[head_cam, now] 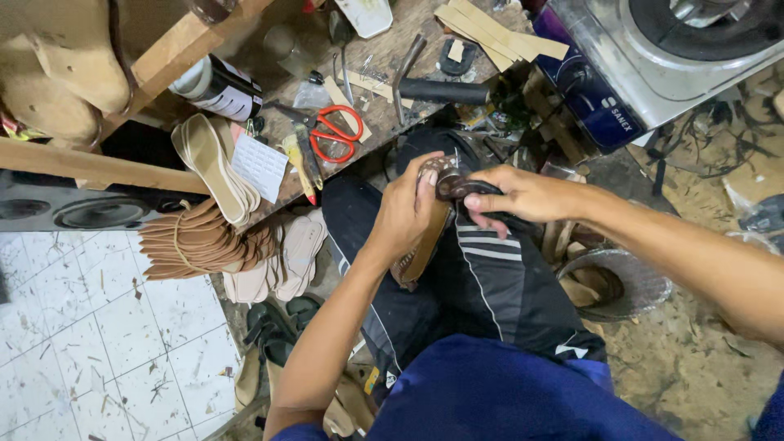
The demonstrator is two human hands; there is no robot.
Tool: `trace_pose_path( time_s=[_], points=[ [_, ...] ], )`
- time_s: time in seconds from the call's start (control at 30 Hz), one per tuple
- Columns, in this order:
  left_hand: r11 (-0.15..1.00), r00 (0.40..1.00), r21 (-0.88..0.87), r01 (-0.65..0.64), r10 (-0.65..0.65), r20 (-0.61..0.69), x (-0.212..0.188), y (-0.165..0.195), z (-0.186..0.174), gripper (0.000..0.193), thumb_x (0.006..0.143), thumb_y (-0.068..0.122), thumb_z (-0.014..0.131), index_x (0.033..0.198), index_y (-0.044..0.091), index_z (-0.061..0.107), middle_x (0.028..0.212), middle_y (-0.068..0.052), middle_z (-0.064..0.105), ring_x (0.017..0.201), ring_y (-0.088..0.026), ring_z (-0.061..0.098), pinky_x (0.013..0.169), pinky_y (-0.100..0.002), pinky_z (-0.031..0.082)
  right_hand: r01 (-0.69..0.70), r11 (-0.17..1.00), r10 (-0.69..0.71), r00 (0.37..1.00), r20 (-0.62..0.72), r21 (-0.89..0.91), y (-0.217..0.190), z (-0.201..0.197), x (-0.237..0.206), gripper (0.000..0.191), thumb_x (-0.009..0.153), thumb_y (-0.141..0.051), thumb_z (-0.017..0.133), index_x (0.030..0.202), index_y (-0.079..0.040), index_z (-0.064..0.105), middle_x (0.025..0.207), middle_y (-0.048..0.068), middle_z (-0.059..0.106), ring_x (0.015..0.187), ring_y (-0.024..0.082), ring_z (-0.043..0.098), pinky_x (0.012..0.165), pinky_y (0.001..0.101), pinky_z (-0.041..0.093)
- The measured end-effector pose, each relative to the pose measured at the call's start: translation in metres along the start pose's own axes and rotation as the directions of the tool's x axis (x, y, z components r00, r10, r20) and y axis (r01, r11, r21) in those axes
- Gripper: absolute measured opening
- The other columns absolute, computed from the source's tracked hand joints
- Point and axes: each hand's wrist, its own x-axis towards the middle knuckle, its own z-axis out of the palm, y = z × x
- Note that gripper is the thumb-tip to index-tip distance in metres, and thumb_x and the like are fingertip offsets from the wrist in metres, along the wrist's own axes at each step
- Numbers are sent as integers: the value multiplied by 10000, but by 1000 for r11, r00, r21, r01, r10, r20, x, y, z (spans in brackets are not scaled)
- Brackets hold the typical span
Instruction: The person uses a hammer to tap the sole of a brown woven slip-on shoe, then inserts a wooden insole and taps it into place. The shoe is placed on a shelf, and the person picks up another shoe to repeat the process.
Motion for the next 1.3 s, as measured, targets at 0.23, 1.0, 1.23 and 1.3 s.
trace_pose_path(
  time_s=[0.23,1.0,1.23,1.3],
  points=[
    [967,974,-222,128,-81,209,12,-26,-13,343,1092,198,528,1368,6,596,1149,-104,738,1052,-138,649,950,-315,527,106,681,-382,896,-228,-725,-10,24,-3,356,1008,-345,572,1108,-4,585,808,237,611,757,432,603,668,503,476],
    [331,926,-894,303,-323,194,-47,-96,-51,392,1028,306,459,1338,98,580,1180,40,697,1092,-62,640,986,-241,506,-371,201,-625,664,-411,-907,12,-67,185,381,889,-258,801,1113,15,660,1135,216,586,1108,425,513,938,535,422],
    [732,972,-664,150,-233,-37,-54,-85,-44,376,1125,251,527,1404,3,569,1223,-16,657,1123,-99,586,1004,-282,492,9,918,-297,680,-670,-397,-26,12,95,245,1060,-179,667,1135,31,566,802,117,622,672,183,588,623,357,483],
    [609,991,-783,125,-121,64,-54,-83,-45,464,1070,243,540,1483,51,450,1359,29,607,1244,-74,564,1096,-257,442,157,943,-312,720,-620,-292,-49,37,67,222,1030,-137,673,1141,15,554,808,52,602,639,121,580,570,296,481]
  ],
)
